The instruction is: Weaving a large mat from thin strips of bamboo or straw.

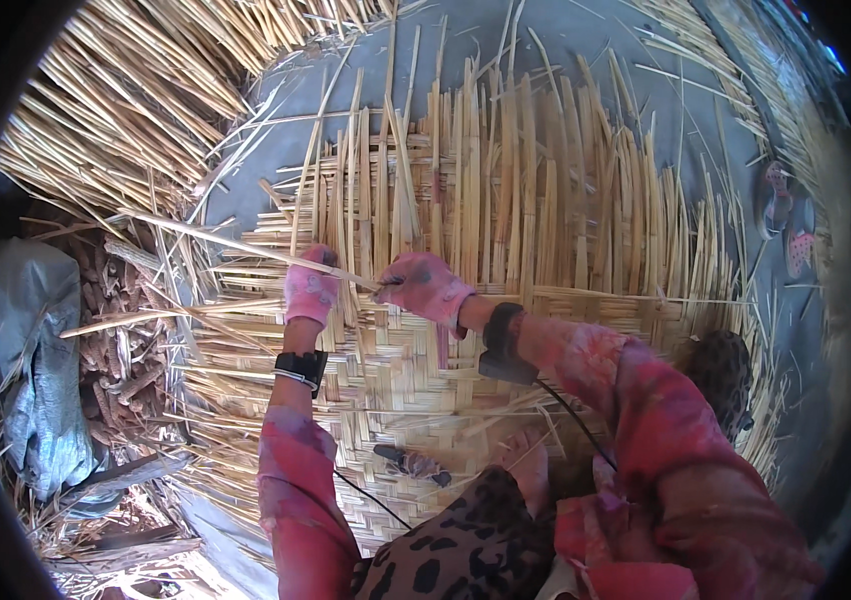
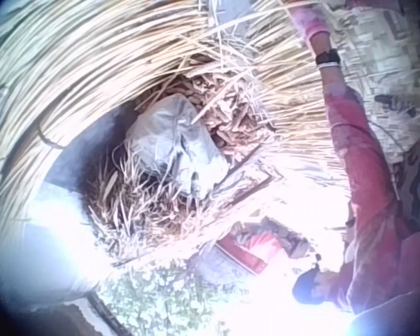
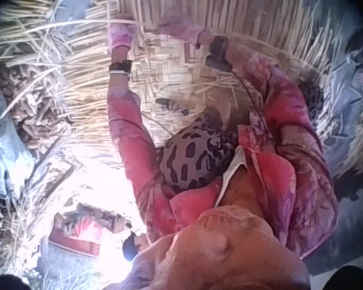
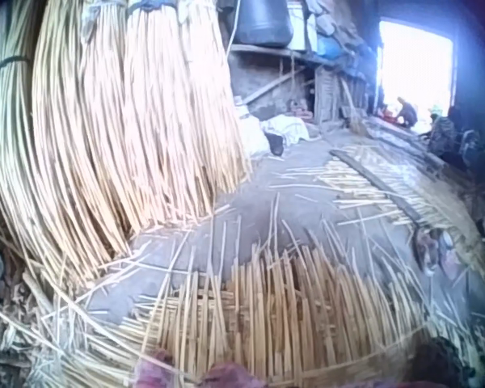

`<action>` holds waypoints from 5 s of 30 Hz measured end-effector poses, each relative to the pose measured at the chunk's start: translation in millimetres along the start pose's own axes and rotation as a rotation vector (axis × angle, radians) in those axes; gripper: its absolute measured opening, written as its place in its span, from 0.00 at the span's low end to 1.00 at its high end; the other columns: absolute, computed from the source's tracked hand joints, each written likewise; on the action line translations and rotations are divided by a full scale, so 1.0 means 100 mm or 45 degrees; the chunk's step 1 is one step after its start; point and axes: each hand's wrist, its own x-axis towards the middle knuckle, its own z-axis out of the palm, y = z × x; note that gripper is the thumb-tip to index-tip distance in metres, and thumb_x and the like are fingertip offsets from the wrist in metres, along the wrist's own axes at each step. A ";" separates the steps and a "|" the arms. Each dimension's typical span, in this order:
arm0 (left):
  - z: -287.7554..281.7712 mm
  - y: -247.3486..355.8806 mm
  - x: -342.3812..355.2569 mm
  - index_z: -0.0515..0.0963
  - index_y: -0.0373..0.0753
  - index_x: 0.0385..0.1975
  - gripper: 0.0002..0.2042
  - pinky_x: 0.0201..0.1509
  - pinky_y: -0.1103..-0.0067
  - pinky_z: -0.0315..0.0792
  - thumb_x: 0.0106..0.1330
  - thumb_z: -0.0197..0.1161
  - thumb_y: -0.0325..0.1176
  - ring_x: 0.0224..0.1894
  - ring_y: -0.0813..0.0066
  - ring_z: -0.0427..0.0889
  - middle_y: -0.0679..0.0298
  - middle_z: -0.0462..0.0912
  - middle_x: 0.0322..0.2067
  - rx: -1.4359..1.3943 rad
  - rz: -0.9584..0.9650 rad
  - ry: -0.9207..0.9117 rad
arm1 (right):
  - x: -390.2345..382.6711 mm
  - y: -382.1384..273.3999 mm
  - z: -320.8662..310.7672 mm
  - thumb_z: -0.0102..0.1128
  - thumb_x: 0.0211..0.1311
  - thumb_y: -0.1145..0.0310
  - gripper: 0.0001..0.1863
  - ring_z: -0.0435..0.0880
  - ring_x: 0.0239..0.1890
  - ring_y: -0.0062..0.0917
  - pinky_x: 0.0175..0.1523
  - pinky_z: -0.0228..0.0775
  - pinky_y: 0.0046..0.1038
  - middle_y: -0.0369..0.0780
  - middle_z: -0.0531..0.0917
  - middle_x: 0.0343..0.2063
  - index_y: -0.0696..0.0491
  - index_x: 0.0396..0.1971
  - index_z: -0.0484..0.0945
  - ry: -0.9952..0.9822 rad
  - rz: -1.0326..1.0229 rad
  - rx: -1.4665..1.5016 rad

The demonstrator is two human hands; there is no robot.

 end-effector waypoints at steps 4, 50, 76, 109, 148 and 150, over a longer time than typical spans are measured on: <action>0.05 -0.04 -0.05 0.76 0.41 0.32 0.07 0.35 0.75 0.72 0.52 0.59 0.27 0.33 0.64 0.78 0.61 0.78 0.28 0.171 0.123 -0.105 | -0.03 -0.11 -0.01 0.65 0.46 0.68 0.10 0.78 0.29 0.31 0.37 0.69 0.27 0.42 0.78 0.25 0.56 0.30 0.80 0.001 0.112 0.123; 0.01 0.02 -0.45 0.79 0.40 0.35 0.09 0.38 0.79 0.75 0.56 0.56 0.24 0.31 0.69 0.82 0.60 0.82 0.30 -0.380 -0.385 0.220 | -1.25 -1.62 -2.55 0.49 0.61 0.60 0.21 0.76 0.39 0.20 0.45 0.70 0.22 0.40 0.77 0.41 0.61 0.47 0.71 0.568 -0.503 0.625; -0.42 -0.27 -0.03 0.72 0.42 0.49 0.19 0.45 0.72 0.73 0.55 0.57 0.31 0.43 0.57 0.78 0.54 0.80 0.38 -0.385 -0.461 -0.144 | 0.43 -0.57 0.62 0.59 0.54 0.66 0.10 0.71 0.20 0.16 0.26 0.66 0.23 0.35 0.79 0.22 0.58 0.25 0.79 0.209 0.620 0.762; -0.26 0.20 -0.91 0.73 0.43 0.45 0.17 0.55 0.68 0.64 0.52 0.59 0.27 0.52 0.61 0.70 0.61 0.75 0.44 -0.207 -0.084 0.517 | 0.20 -0.54 0.42 0.55 0.53 0.68 0.19 0.78 0.38 0.36 0.43 0.71 0.34 0.43 0.76 0.39 0.50 0.47 0.73 -0.501 -0.446 -0.643; -0.54 -0.01 -2.19 0.58 0.42 0.60 0.37 0.57 0.64 0.58 0.49 0.66 0.40 0.55 0.59 0.66 0.60 0.70 0.51 0.258 -0.801 0.685 | 1.25 -1.45 -0.04 0.60 0.55 0.61 0.15 0.81 0.26 0.19 0.33 0.73 0.20 0.38 0.83 0.26 0.56 0.37 0.78 -1.224 0.375 -0.263; -0.59 -0.12 -2.29 0.68 0.46 0.53 0.27 0.54 0.65 0.60 0.49 0.65 0.37 0.48 0.60 0.70 0.62 0.75 0.40 0.089 -0.964 0.366 | 1.19 -1.38 0.47 0.60 0.54 0.62 0.15 0.81 0.27 0.20 0.33 0.73 0.20 0.37 0.82 0.26 0.55 0.38 0.78 -1.446 0.208 -0.264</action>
